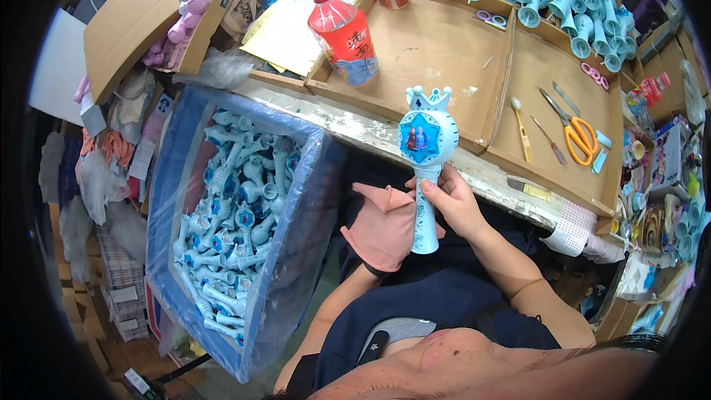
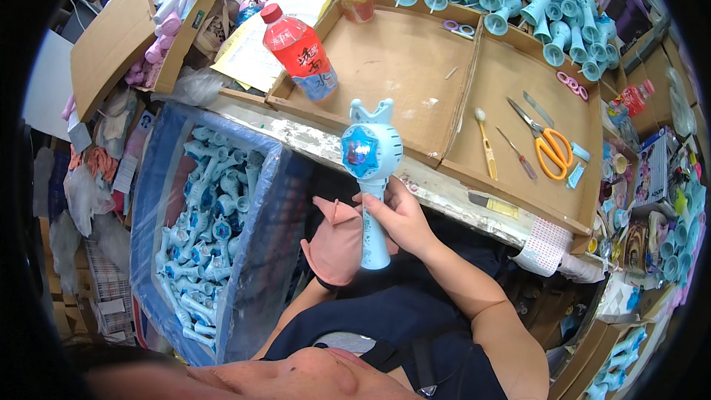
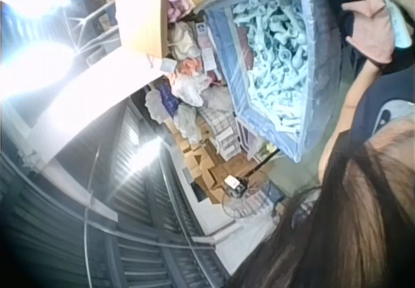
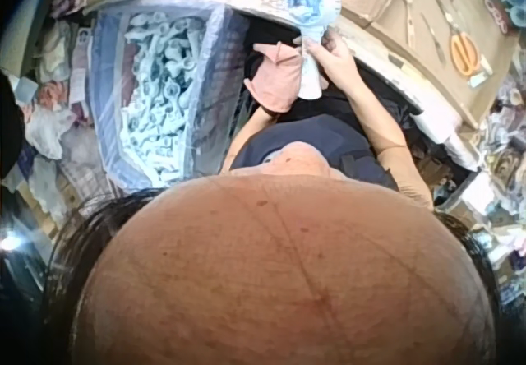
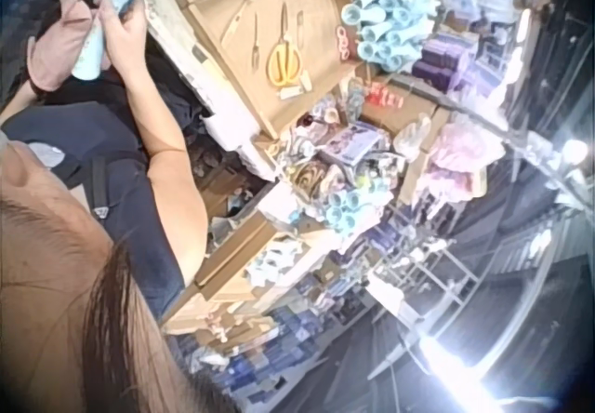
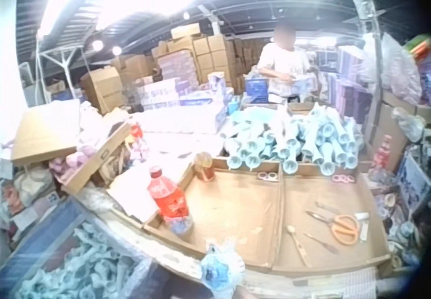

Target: The person assembles light blue plastic toy wands by inserting a small internal component with a screwdriver, wiping the exterior with a cloth, and placing the finished items into a bin. The person repeats this process for multiple units.

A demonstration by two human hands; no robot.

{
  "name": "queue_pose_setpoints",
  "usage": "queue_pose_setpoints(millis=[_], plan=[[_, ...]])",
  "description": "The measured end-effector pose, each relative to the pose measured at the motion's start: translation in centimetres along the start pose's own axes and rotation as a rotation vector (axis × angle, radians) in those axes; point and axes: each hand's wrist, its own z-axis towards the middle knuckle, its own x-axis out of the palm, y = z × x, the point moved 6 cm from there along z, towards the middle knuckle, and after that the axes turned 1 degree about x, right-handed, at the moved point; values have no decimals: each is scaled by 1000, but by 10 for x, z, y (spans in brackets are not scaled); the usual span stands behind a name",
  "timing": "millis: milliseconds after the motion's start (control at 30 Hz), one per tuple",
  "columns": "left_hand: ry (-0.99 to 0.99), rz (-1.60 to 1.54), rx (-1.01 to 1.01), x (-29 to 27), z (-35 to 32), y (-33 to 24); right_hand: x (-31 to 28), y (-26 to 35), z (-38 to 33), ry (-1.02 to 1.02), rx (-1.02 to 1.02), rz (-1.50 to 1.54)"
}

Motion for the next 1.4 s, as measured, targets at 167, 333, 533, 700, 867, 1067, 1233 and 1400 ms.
queue_pose_setpoints(millis=[167, 333, 533, 700, 867, 1067, 1233, 1400], plan=[[278, -1455, -489, 21, -4, 20, -7, 3, 4, 90, 66, 397], [105, -1691, -326, -4, 11, 6, 7, -1, -7, 284, 208, 437], [96, -1772, -474, -4, 16, 1, 13, -5, -13, 295, 287, 496], [218, -2374, -688, 11, 8, 21, -26, 45, -11, 244, 95, 359], [418, -2095, -401, 7, 4, 35, -114, 136, 1, -71, -234, 272], [234, -1883, -449, 1, -8, 47, -164, 280, 52, -495, -390, -344], [94, -1864, -493, -7, -17, 46, -215, 253, 96, -568, -90, -495], [-152, -1797, -603, -24, -37, 56, -299, 309, 153, -742, -160, -471]])
